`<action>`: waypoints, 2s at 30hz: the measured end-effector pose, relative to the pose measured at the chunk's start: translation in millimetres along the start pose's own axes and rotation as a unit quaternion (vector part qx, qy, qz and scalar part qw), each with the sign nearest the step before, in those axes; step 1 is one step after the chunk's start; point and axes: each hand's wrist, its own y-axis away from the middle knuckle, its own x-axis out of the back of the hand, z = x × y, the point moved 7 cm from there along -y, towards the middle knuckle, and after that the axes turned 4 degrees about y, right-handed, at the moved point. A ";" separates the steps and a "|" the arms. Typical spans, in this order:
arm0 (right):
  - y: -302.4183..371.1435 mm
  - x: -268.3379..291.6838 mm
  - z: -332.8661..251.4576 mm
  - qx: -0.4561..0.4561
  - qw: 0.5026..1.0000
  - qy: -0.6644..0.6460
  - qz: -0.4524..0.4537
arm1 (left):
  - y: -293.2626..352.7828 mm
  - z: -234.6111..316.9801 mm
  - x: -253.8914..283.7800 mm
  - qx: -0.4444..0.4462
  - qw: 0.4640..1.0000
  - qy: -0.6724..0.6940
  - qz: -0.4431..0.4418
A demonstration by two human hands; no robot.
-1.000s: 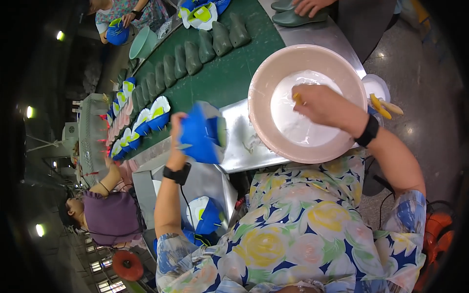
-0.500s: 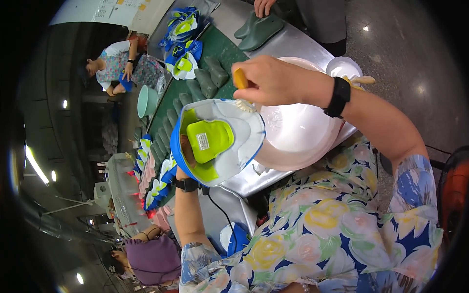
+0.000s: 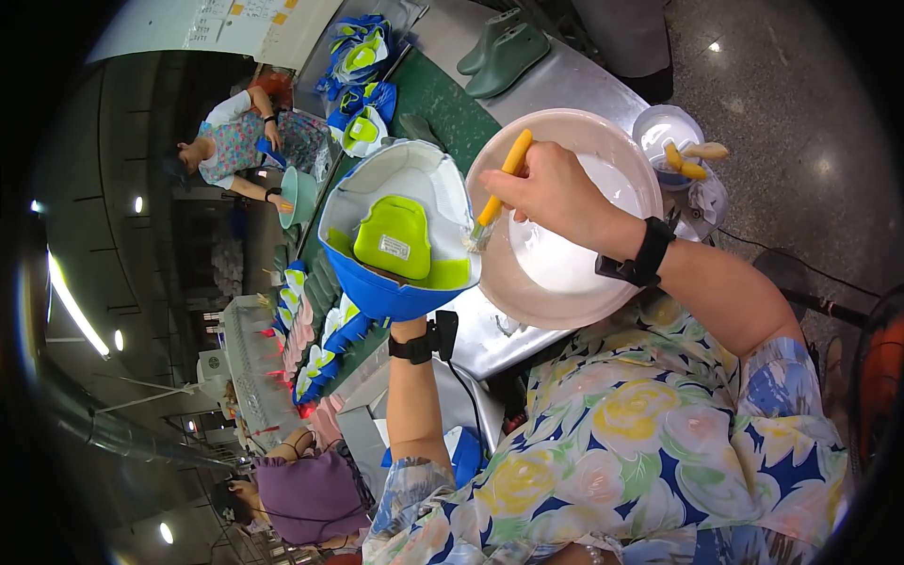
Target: Applying glue or adhesive to the inside of footwear uppers using a brush at a factory assembly line.
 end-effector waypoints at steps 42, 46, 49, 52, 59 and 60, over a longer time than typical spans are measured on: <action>27.0 -3.1 -74.4 0.398 0.906 0.121 -0.082 | 50.7 -21.1 22.2 0.205 0.946 0.148 -0.205; 37.0 -27.5 -61.7 0.480 0.822 0.260 -0.161 | 52.4 -34.3 30.2 0.252 0.928 0.173 -0.212; 30.1 -22.3 -54.1 0.402 0.853 0.259 -0.208 | 53.3 -53.9 41.4 0.293 0.917 0.185 -0.197; 13.1 -29.5 -66.4 0.374 0.891 0.210 -0.148 | 59.9 -75.8 42.5 0.335 0.900 0.207 -0.185; -38.2 -50.8 -20.3 0.160 0.944 0.253 -0.141 | 46.0 -140.2 85.5 0.397 0.882 0.243 -0.075; -38.5 -46.4 -12.6 0.120 0.964 0.198 -0.127 | 34.1 -156.8 98.6 0.404 0.879 0.247 -0.052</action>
